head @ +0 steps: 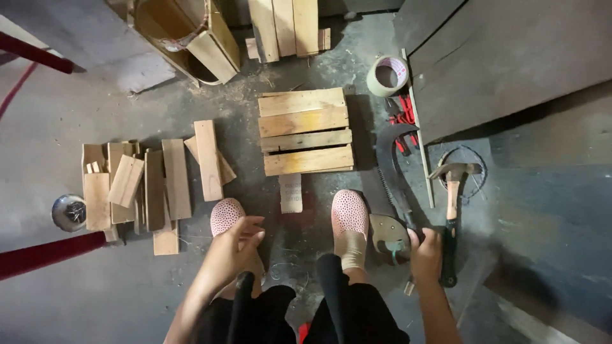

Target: Shaving and shaping a thin wooden strip using a large curved blade and sandpaper.

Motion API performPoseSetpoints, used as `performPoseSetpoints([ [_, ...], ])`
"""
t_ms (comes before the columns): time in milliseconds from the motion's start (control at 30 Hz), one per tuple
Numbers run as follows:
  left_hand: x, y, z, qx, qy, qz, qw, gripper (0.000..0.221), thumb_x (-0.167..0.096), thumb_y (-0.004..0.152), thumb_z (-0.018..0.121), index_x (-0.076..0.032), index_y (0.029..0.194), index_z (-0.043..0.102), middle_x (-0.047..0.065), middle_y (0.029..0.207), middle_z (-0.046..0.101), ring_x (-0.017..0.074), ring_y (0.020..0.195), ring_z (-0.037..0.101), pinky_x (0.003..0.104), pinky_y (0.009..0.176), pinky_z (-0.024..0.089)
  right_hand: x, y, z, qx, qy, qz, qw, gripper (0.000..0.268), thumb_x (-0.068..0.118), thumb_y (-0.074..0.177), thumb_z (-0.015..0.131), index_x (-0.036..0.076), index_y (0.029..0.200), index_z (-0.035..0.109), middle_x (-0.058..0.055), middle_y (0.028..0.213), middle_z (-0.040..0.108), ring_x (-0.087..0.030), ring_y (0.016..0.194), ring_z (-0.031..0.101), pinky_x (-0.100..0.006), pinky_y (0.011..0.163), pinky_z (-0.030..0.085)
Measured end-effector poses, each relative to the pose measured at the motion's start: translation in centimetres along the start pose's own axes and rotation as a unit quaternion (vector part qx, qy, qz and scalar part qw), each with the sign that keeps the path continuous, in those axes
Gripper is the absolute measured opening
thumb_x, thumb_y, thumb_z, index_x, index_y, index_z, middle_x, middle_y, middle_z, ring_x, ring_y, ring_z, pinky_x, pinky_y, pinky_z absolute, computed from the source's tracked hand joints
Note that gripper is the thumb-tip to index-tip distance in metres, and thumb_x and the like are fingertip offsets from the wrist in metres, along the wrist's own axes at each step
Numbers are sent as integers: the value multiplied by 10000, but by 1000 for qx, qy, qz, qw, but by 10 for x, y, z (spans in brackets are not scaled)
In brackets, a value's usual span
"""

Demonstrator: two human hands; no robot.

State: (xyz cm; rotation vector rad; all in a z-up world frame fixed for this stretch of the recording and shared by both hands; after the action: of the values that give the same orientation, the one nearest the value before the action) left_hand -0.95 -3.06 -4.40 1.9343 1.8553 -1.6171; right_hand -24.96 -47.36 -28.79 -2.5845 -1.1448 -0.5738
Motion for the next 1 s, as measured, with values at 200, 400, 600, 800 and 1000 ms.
performPoseSetpoints([
  [200, 20, 11, 11, 3, -5, 14, 1000, 352, -279, 952, 639, -184, 1290, 666, 48, 1164, 802, 197, 1055, 788, 340, 876, 630, 49, -30, -19, 32, 19, 52, 998, 395, 433, 1018, 584, 80, 1190, 631, -129, 1046, 673, -342, 973, 653, -460, 813, 500],
  [400, 6, 34, 21, 38, 55, 38, 997, 357, -304, 933, 688, -206, 1276, 667, 22, 1106, 822, 182, 989, 808, 320, 874, 629, 167, -31, -25, 124, 118, 156, 973, 420, 533, 924, 595, 227, 1211, 623, -15, 1170, 680, -268, 1076, 649, -435, 913, 490],
  [600, -27, 58, 19, 28, 112, 123, 986, 335, -264, 935, 668, -211, 1265, 649, 83, 1046, 811, 333, 997, 776, 496, 859, 610, 187, -5, 30, 69, 89, -27, 993, 457, 529, 935, 708, 178, 1207, 599, -86, 1126, 641, -368, 1023, 715, -484, 841, 609],
  [800, -23, 70, 32, 42, 125, 148, 980, 334, -223, 922, 686, -163, 1247, 645, 128, 1019, 792, 341, 981, 778, 515, 830, 619, 204, 0, 29, 88, 85, -31, 992, 440, 525, 937, 704, 157, 1151, 592, -105, 1064, 634, -409, 1004, 711, -537, 842, 608],
  [1000, -17, 66, 33, 55, 98, 142, 983, 359, -201, 920, 680, -132, 1270, 640, 156, 1024, 787, 359, 986, 778, 504, 835, 623, 193, 29, 4, 97, 35, -46, 994, 409, 656, 887, 705, 247, 877, 715, 24, 835, 715, -242, 954, 729, -390, 877, 583],
])
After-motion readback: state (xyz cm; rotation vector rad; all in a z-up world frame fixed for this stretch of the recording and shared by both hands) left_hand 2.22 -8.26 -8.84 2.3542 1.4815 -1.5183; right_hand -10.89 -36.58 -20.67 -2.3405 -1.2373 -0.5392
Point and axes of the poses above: each hand's wrist, its own y-axis towards the middle knuckle, its own z-axis out of the palm, x = y × z, the point moved 1 cm from there along y, towards the middle knuckle
